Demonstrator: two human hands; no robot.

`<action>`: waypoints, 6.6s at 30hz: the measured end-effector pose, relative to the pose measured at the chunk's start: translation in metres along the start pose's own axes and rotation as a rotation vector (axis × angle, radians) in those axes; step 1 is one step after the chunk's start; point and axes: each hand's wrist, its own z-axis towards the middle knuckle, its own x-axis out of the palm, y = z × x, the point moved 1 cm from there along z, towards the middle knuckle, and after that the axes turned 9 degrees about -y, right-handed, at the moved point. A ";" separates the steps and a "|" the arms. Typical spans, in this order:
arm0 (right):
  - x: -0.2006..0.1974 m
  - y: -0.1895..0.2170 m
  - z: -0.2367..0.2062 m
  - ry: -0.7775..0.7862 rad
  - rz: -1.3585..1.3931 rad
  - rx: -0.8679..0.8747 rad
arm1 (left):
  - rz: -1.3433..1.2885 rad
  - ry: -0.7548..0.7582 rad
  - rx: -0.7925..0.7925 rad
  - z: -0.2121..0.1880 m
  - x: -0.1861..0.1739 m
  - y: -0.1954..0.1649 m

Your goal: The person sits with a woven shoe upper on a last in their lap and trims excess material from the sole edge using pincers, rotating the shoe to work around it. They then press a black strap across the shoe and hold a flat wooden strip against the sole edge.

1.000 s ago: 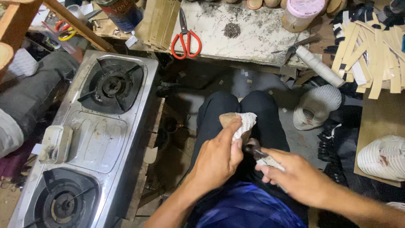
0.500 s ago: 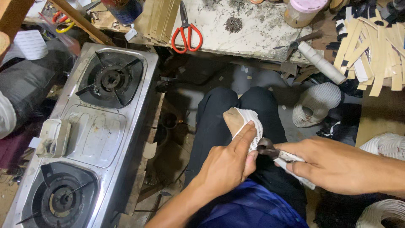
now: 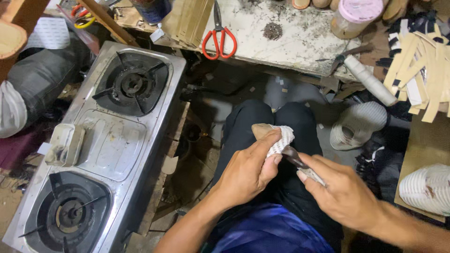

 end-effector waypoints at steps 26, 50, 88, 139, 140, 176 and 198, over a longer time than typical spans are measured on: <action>0.017 -0.051 -0.034 0.404 0.467 0.670 | 0.194 0.014 -0.028 -0.019 0.016 -0.003; -0.038 -0.007 0.004 0.497 -0.031 0.049 | 0.243 0.045 0.008 -0.024 0.022 -0.014; 0.012 -0.067 -0.016 0.579 0.689 0.696 | 0.276 0.060 -0.051 -0.017 0.024 -0.004; 0.050 -0.044 -0.016 -0.428 0.496 -0.076 | 0.116 -0.008 -0.165 -0.002 0.007 0.039; 0.056 -0.045 -0.012 -0.457 0.346 -0.163 | 0.120 0.001 -0.184 -0.002 0.006 0.040; 0.009 -0.180 0.017 -1.056 0.850 0.074 | -0.915 0.178 -0.834 0.139 0.166 0.242; 0.040 -0.163 0.021 -0.438 0.052 0.365 | -0.772 0.159 -0.718 0.123 0.161 0.255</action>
